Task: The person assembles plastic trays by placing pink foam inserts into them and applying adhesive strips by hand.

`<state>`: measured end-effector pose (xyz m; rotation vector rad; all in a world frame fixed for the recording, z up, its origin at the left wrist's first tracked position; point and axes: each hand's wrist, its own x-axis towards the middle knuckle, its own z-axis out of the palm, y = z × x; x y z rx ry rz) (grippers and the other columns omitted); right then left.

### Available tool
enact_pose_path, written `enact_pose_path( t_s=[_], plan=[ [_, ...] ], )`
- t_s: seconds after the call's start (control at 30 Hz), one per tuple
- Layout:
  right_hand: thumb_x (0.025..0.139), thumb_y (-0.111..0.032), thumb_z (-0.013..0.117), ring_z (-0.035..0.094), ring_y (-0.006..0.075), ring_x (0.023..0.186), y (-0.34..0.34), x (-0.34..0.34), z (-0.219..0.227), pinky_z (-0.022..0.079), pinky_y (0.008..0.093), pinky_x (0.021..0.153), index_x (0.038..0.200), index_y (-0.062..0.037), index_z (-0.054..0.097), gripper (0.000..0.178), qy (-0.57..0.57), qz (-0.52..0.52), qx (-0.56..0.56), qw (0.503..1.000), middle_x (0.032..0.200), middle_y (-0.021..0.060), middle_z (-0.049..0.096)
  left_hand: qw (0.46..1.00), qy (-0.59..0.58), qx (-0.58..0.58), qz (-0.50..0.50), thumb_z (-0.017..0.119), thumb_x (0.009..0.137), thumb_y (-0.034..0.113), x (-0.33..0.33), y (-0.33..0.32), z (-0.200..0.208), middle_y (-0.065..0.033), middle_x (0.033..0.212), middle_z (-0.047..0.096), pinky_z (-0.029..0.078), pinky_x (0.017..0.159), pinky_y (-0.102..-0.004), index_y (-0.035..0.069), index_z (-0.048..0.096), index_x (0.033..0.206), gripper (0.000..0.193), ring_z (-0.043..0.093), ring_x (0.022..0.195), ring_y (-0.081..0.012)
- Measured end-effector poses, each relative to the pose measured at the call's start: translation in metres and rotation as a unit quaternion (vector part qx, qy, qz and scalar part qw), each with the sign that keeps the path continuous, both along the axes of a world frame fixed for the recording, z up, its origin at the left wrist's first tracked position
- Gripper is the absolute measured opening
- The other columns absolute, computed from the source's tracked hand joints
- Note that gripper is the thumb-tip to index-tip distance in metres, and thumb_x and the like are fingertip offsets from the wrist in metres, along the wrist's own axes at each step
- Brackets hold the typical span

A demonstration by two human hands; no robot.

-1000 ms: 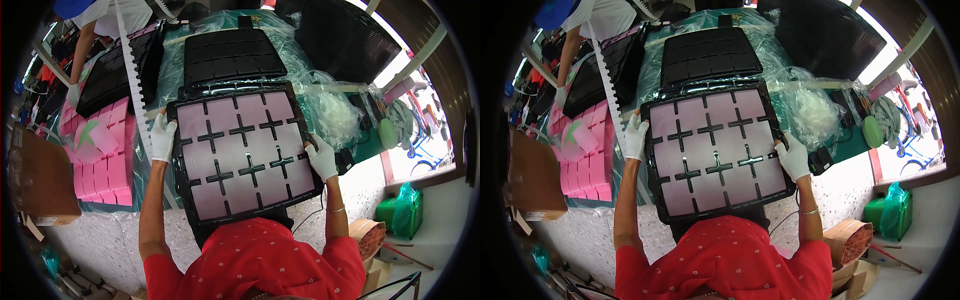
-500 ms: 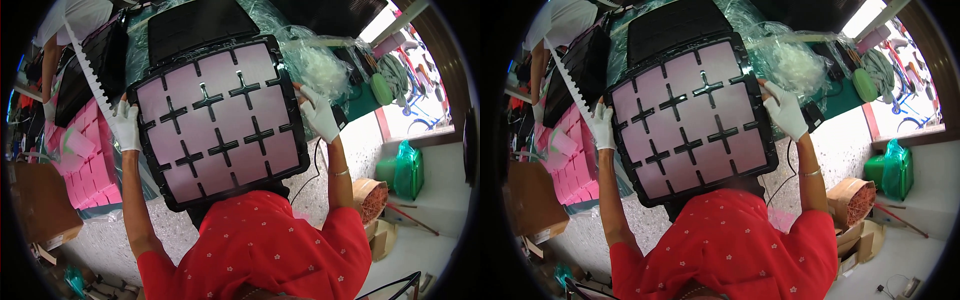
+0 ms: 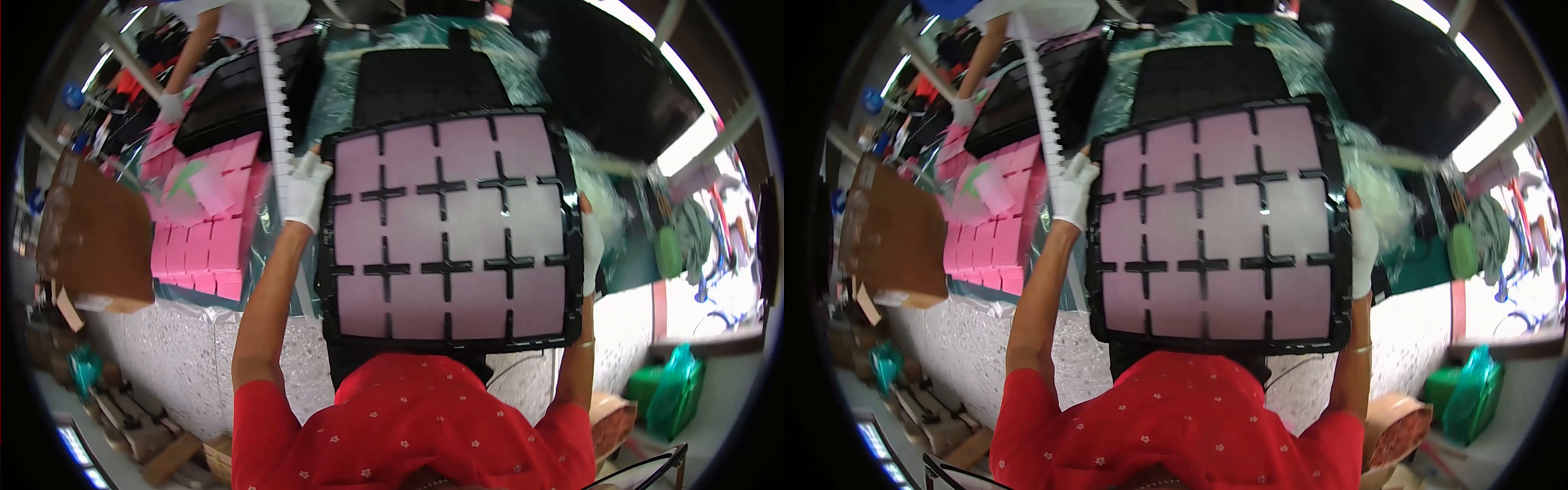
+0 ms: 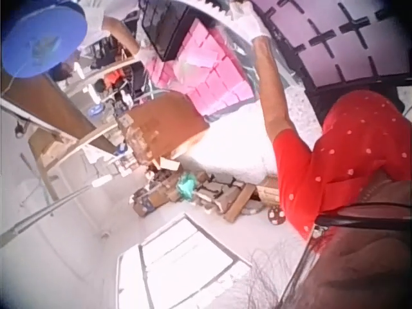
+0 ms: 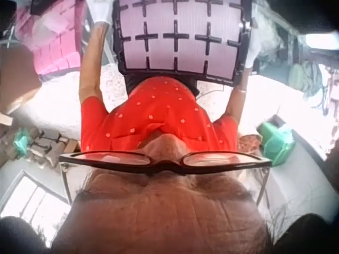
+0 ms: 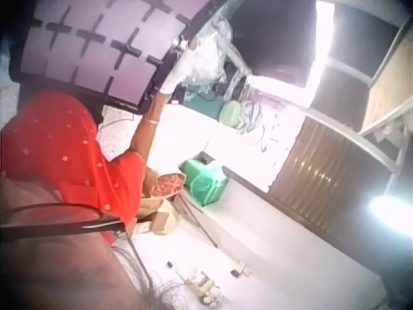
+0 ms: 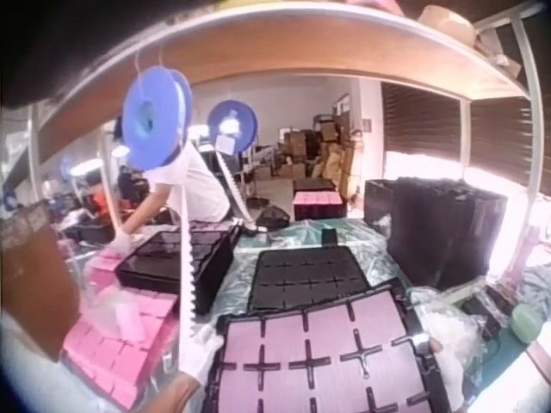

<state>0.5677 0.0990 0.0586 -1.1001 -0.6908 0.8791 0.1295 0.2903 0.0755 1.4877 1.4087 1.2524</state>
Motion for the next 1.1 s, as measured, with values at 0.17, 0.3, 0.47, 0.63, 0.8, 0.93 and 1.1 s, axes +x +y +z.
enact_pose_path(
  t_s=[0.17,0.3,0.47,0.63,0.8,0.93,1.1],
  plan=[
    [0.102,-0.018,0.049,0.058,0.0121,0.112,0.011,0.005,-0.016,0.045,0.0241,0.097,0.137,-0.0006,0.05,0.039,0.135,0.071,0.081,0.985,0.128,0.0103,0.058,0.986,-0.143,-0.016,-0.089,0.053,0.092,0.003,0.007,-0.015,0.017,-0.0184,0.139,0.05,0.035,0.109,-0.0315,-0.005,0.034,0.145,0.057,0.047,0.131,-0.0239],
    [0.102,-0.013,0.045,0.058,0.0176,0.112,0.004,-0.043,0.015,0.049,0.0296,0.096,0.14,-0.0016,0.045,0.04,-0.376,-0.06,0.161,0.911,0.13,0.0118,0.057,0.986,-0.112,0.024,-0.121,0.052,0.089,-0.003,0.012,-0.024,0.034,-0.0197,0.148,0.04,0.031,0.112,-0.0332,0.001,0.032,0.148,0.062,0.04,0.138,-0.0255],
    [0.103,-0.012,0.042,0.058,0.0191,0.113,0.003,-0.025,-0.001,0.048,0.0305,0.098,0.14,-0.0013,0.046,0.039,-0.043,0.0,0.16,0.986,0.13,0.0128,0.057,0.977,-0.116,0.102,-0.149,0.05,0.088,-0.006,0.014,-0.022,0.036,-0.0084,0.14,0.048,0.036,0.103,-0.0247,0.004,0.038,0.147,0.061,0.046,0.123,-0.0132],
    [0.093,-0.006,0.051,0.058,0.0303,0.115,0.015,-0.005,0.002,0.045,0.0378,0.098,0.137,-0.0013,0.048,0.045,-0.667,-0.072,0.073,0.738,0.13,0.0159,0.058,0.986,-0.118,0.027,-0.113,0.049,0.086,-0.008,0.017,-0.015,0.043,-0.0139,0.138,0.053,0.037,0.1,-0.022,-0.002,0.043,0.142,0.056,0.05,0.12,-0.0136],
    [0.077,0.004,0.055,0.057,0.0375,0.108,0.03,-0.023,0.043,0.046,0.0447,0.093,0.123,-0.0032,0.056,0.046,-0.815,-0.045,-0.057,0.575,0.13,0.0174,0.055,0.99,-0.095,0.037,-0.096,0.049,0.087,-0.007,0.015,-0.006,0.025,-0.0142,0.138,0.053,0.038,0.099,-0.0217,-0.003,0.044,0.141,0.055,0.051,0.119,-0.0132],
    [0.074,-0.001,0.061,0.056,0.0371,0.112,0.047,-0.069,0.081,0.045,0.0439,0.095,0.115,-0.003,0.059,0.042,-0.757,-0.063,0.049,0.648,0.13,0.0167,0.056,0.986,-0.122,0.02,-0.114,0.05,0.087,-0.006,0.011,-0.007,0.022,-0.0143,0.135,0.054,0.038,0.099,-0.022,-0.003,0.043,0.142,0.056,0.051,0.119,-0.0135],
    [0.068,-0.008,0.067,0.052,0.0372,0.118,0.094,-0.155,0.109,0.043,0.0454,0.098,0.107,-0.0065,0.062,0.04,-0.719,0.088,0.18,0.665,0.134,0.0172,0.052,0.981,-0.141,0.023,-0.134,0.051,0.087,-0.005,0.01,-0.01,0.028,-0.0127,0.132,0.055,0.04,0.094,-0.0212,-0.001,0.041,0.143,0.057,0.053,0.111,-0.0113]
  ],
)
